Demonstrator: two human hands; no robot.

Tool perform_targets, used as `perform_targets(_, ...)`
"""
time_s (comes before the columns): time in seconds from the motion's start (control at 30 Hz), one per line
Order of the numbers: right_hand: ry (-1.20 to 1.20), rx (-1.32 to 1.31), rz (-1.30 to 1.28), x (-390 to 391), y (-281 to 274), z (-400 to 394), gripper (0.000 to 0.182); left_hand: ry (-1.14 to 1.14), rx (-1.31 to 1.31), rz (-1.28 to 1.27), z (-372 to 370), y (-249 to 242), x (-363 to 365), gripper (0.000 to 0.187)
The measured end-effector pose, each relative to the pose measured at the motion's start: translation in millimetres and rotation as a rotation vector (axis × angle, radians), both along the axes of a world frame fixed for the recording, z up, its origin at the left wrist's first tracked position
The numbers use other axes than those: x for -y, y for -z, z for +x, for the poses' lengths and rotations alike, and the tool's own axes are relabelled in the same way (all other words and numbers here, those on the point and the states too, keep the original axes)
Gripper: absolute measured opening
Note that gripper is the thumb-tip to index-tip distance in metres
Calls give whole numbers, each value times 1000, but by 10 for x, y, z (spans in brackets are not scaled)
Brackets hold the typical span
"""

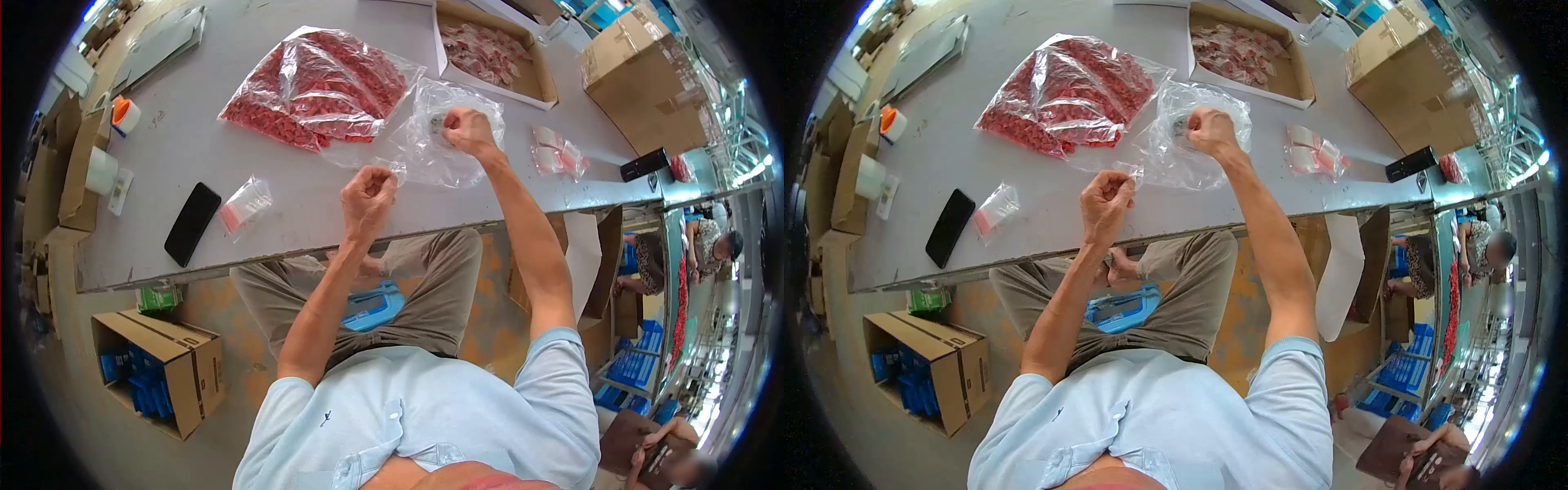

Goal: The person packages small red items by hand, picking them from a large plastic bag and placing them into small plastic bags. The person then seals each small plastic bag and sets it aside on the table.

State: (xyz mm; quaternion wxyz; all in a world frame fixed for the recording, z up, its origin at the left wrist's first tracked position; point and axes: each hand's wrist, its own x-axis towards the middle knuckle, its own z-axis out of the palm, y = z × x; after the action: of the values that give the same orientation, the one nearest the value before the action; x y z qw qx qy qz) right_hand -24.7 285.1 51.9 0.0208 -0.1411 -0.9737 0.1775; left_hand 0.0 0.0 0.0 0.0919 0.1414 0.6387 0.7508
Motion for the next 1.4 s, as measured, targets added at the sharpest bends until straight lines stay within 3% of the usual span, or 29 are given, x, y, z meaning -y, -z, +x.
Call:
perform_targets(0.07, -20, -262, -138, 3, 38, 58, 23, -38, -53, -38, -21, -31, 14, 7)
perform_targets(0.1, -25, -175, -103, -100, 0, 303, 23, -44, 33, -3, 235, 27, -101, 7)
perform_targets(0.23, 58, -322, -347, 231, -82, 346, 19, -120, -106, -143, 87, -8, -13, 7)
perform_targets(0.4, -155, -504, -559, 1140, -331, 883, 11, -120, 23, -30, 113, -112, -10, 7)
perform_targets(0.67, -295, -568, -284, 1409, -136, 844, 12, -25, -39, -41, 68, -55, 5, 7)
perform_targets(0.83, -135, -222, -338, 1355, -345, 807, 14, -11, -9, -12, 101, -47, 11, 6)
perform_targets(0.97, -134, -246, -535, 1356, -32, 878, 16, -41, -130, -51, 169, -64, 19, 6)
perform_targets(1.03, -121, -264, -308, 1403, -123, 833, 15, -59, -248, -41, 216, -57, 39, 6)
perform_targets(1.1, -177, -298, -234, 1417, -262, 694, 12, -83, -140, -120, 156, -58, 84, 6)
perform_targets(1.17, -89, -129, -825, 1327, -263, 737, 13, -76, -11, -13, 116, -124, 228, 5)
perform_targets(1.33, -249, -245, -539, 1527, -211, 319, 19, -136, 45, -1, -65, -80, 645, 5)
perform_targets(1.4, -383, -343, -280, 1655, -202, 87, 19, -151, 47, 34, -51, -62, 687, 4)
